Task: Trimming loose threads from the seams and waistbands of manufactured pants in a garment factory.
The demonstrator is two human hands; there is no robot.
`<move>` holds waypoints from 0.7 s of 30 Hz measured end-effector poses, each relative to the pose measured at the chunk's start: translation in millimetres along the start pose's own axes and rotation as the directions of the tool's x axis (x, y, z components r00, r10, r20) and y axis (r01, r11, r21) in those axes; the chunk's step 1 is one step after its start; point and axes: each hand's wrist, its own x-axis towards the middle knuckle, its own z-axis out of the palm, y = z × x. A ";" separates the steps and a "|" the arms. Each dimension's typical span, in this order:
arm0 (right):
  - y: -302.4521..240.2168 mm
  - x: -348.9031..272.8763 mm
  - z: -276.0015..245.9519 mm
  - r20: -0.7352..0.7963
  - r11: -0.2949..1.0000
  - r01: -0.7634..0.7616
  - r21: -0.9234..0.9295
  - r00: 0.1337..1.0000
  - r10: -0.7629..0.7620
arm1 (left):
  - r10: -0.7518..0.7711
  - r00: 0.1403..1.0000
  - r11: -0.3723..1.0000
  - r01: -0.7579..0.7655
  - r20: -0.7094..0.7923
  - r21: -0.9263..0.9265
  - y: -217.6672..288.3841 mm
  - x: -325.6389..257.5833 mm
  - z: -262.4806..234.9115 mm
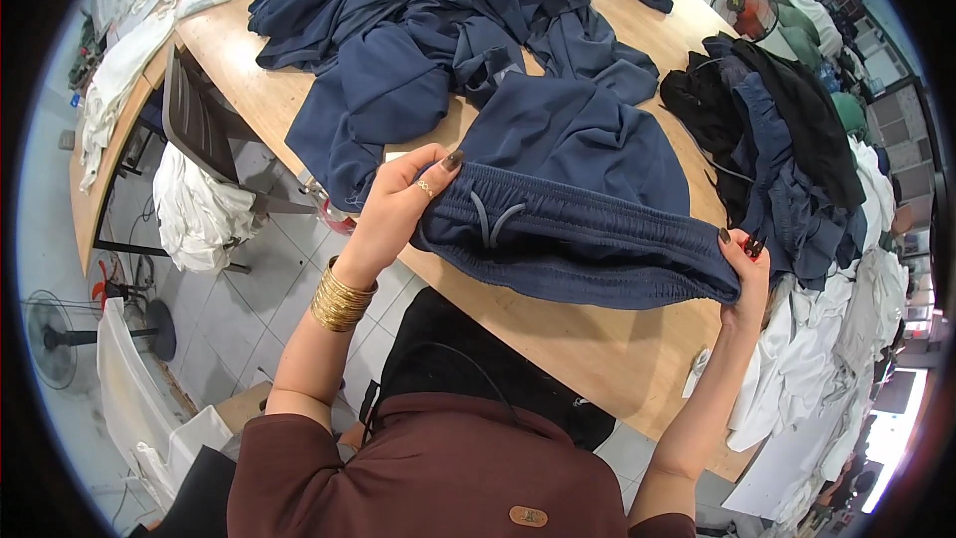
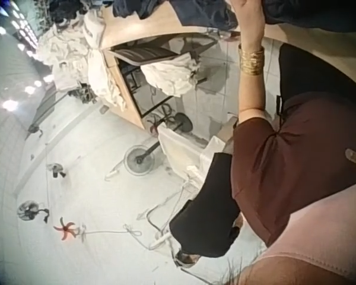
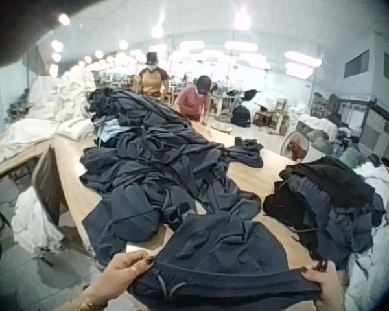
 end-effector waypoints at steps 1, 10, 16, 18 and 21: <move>-1.3 0.1 0.6 0.003 1.000 -0.010 -0.001 1.000 0.010 | 0.002 1.000 1.000 -0.002 0.006 0.008 0.2 -0.1 -1.9; 57.3 18.1 5.7 0.134 0.937 0.014 -0.349 0.990 0.035 | -0.003 0.992 0.953 -0.037 0.130 0.300 -43.3 1.6 -3.4; 88.5 5.7 23.9 0.366 0.761 0.299 -0.575 0.926 -0.088 | -0.169 0.956 0.849 0.018 0.240 0.528 -78.8 -23.7 -10.3; 62.3 -4.2 15.1 0.523 0.555 0.309 -0.772 0.805 0.281 | -0.172 0.965 0.868 0.054 0.197 0.494 -64.8 -23.3 -13.2; 0.5 -40.8 29.9 0.721 0.631 0.494 -0.597 0.675 0.154 | -0.237 0.955 0.939 0.178 0.179 0.295 -63.7 -18.9 -28.3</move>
